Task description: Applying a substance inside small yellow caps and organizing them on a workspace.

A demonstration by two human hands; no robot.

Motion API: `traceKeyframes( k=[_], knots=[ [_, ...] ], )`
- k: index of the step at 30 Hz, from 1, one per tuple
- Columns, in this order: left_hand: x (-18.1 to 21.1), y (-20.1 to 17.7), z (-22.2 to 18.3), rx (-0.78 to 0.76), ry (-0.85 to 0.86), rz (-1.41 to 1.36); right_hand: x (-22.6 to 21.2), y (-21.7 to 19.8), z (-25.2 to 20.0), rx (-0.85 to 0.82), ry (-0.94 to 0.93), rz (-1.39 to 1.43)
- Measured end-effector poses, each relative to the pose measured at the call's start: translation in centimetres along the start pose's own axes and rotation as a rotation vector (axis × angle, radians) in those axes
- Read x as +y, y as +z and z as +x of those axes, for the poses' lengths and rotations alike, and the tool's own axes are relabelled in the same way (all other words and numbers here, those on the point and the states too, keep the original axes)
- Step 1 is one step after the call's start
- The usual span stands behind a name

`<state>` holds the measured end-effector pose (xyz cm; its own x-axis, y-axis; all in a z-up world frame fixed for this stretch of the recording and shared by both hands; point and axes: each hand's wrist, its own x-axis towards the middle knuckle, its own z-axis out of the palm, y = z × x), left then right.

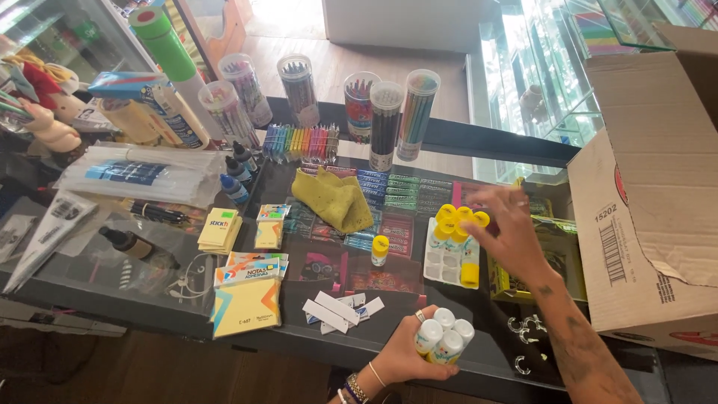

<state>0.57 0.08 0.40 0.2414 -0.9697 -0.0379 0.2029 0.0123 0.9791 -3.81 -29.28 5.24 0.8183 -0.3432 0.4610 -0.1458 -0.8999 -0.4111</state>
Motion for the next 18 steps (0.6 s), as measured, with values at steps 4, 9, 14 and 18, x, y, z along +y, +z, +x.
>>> traceKeyframes(
  k=[4, 9, 14, 18],
  knots=[
    [0.3, 0.0, 0.2, -0.011, -0.001, -0.028, 0.1, -0.7, -5.5, -0.265, -0.018, -0.083],
    [0.3, 0.1, 0.2, -0.007, 0.003, 0.024, 1.6, 1.1, -8.1, -0.300, -0.047, -0.137],
    [-0.1, 0.2, 0.1, 0.007, -0.012, 0.047, 1.7, -0.1, -6.8, -0.306, 0.284, 0.241],
    [0.0, 0.4, 0.0, 0.029, -0.024, 0.057, 1.9, 1.6, -6.5, -0.191, 0.161, 0.005]
  ],
)
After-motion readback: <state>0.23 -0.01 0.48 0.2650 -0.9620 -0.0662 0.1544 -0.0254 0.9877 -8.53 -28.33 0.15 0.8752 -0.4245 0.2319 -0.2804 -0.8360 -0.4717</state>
